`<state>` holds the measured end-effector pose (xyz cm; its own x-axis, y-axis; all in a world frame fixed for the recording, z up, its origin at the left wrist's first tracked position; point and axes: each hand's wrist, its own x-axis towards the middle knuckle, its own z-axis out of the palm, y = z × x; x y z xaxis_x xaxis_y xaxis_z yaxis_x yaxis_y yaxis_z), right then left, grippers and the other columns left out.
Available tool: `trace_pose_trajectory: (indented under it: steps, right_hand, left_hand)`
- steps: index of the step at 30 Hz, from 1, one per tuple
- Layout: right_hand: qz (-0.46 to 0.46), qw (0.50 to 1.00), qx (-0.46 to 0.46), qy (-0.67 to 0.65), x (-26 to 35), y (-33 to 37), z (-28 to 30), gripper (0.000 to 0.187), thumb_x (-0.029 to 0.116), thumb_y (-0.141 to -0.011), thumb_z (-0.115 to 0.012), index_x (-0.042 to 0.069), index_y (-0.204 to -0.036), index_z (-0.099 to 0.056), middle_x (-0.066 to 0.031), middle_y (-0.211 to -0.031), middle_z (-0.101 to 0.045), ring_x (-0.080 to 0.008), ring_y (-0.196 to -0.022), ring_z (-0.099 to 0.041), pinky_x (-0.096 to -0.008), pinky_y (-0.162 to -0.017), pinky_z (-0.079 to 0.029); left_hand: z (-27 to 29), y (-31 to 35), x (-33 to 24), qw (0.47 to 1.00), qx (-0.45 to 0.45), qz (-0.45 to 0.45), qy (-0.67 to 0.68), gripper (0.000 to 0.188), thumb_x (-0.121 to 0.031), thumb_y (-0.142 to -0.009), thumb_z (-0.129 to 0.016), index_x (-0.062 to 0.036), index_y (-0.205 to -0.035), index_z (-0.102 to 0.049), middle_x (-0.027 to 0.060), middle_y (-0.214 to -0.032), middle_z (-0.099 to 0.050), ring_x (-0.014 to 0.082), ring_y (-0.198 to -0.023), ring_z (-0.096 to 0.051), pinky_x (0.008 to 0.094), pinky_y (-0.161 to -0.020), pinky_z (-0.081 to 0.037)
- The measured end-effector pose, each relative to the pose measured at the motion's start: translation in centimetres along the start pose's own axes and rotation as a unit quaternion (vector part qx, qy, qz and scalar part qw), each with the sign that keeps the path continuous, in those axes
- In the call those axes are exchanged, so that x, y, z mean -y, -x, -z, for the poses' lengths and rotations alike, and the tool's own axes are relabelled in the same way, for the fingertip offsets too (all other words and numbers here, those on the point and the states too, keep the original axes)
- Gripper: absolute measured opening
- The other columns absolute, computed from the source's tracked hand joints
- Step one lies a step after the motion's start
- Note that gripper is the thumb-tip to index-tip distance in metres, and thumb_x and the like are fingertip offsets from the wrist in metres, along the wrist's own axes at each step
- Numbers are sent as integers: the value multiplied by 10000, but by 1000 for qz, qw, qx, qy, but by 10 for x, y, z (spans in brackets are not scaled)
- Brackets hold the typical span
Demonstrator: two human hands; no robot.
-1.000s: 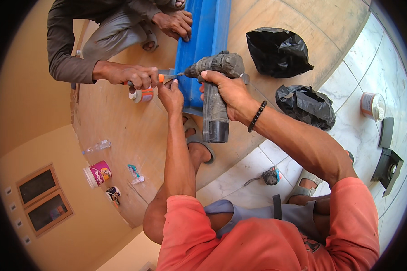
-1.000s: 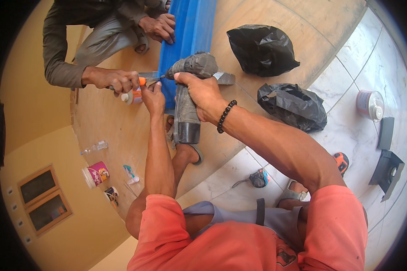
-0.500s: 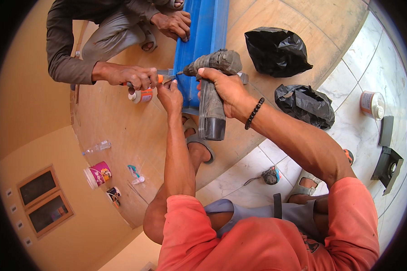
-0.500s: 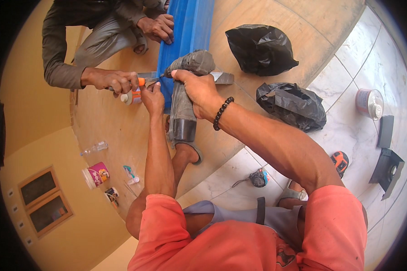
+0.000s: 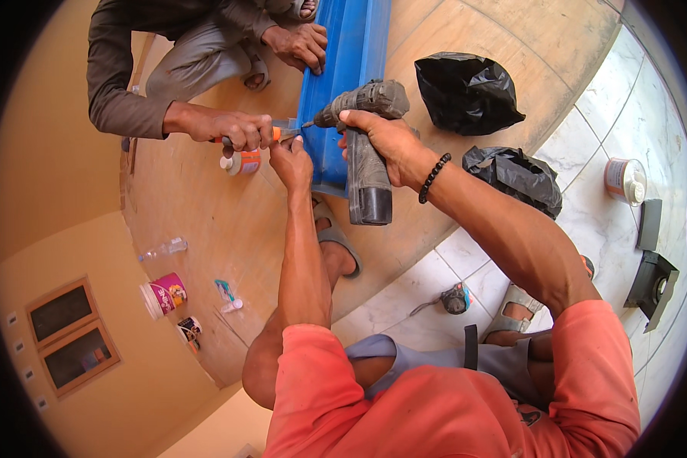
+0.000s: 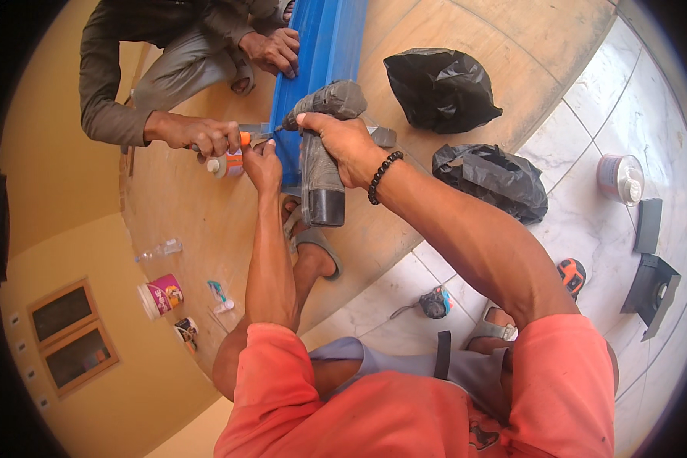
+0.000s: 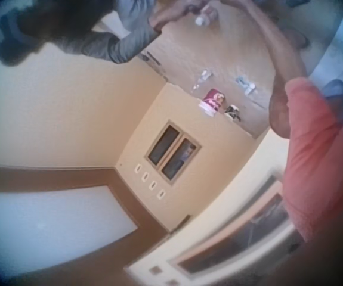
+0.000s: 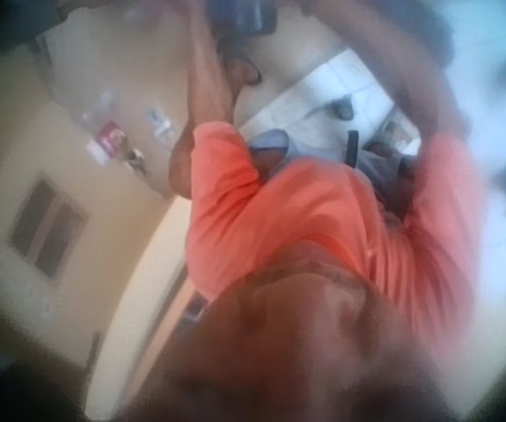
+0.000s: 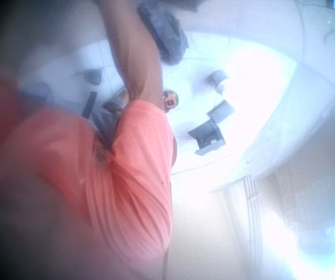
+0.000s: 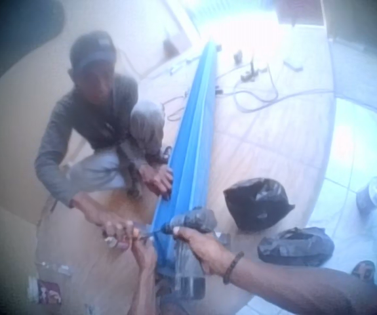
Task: The person uses a cordless drill to fasten screws into a long blue metal frame while a coworker holds the frame steady. The person retrieves screws from a black bag and secures metal brackets to the frame.
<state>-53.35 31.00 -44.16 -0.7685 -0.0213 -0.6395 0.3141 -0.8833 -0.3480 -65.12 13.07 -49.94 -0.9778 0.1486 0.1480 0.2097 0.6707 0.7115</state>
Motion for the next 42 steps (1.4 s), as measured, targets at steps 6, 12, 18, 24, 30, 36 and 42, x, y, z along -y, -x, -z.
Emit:
trace_pose_trajectory:
  steps: [6, 12, 18, 24, 30, 36, 42]
  right_hand:
    - [-1, 1000, -1, 26, -1, -4, 5, 306, 301, -807, -720, 42, -945, -634, -87, -773, -657, -167, -603, -631, -329, -523, -543]
    - [-11, 1000, -7, 15, 0, -4, 4, 305, 303, -800, -726, 46, -936, -637, -86, -773, -659, -170, -600, -632, -328, -529, -545]
    - [-13, 1000, -1, -1, 4, -3, 5, 313, 284, -799, -729, 33, -954, -626, -96, -766, -660, -175, -590, -636, -334, -525, -550]
    - [-17, 1000, -3, -21, 4, -6, 9, 328, 292, -801, -729, 25, -956, -619, -105, -758, -663, -171, -565, -637, -323, -495, -551]
    - [-15, 1000, 3, -14, 4, -1, 9, 336, 296, -805, -726, 16, -955, -616, -108, -766, -663, -168, -564, -635, -318, -493, -550]
    - [-14, 1000, 16, -22, 8, 7, 19, 319, 287, -822, -708, 21, -976, -618, -101, -795, -670, -156, -585, -635, -301, -518, -554]
    - [-22, 998, 48, -17, 16, 27, 38, 312, 296, -847, -684, 40, -1013, -621, -84, -813, -678, -146, -598, -638, -277, -517, -548]
  left_hand:
    - [0, 3, -8, 1000, -6, 11, -8, 268, -5, -832, -588, 76, -1058, -471, 183, -837, -675, 253, -772, -660, 347, -741, -484]
    - [-3, 1, -1, 999, -33, -7, -4, 208, -6, -828, -595, 68, -999, -505, 187, -821, -675, 280, -769, -663, 372, -738, -484]
    - [-5, 1, 1, 999, -38, -4, 10, 262, -15, -824, -606, 69, -1041, -484, 192, -807, -670, 290, -760, -659, 369, -731, -484]
    - [-5, 3, -5, 999, -38, 14, -30, 271, -15, -824, -609, 80, -1042, -479, 198, -810, -667, 289, -742, -656, 364, -719, -484]
    - [-4, 0, 6, 999, -49, -11, -9, 286, -21, -817, -620, 88, -1040, -476, 196, -811, -669, 314, -736, -656, 375, -718, -486]
    - [-12, 21, -18, 981, -145, 1, -128, 298, -41, -819, -624, 69, -1057, -483, 242, -1103, -606, 372, -967, -595, 432, -836, -442]
    - [-28, 43, -61, 771, -40, 336, 540, 507, -461, -1012, -288, -7, -1192, -426, 191, -1218, -539, 347, -1111, -509, 494, -926, -416]
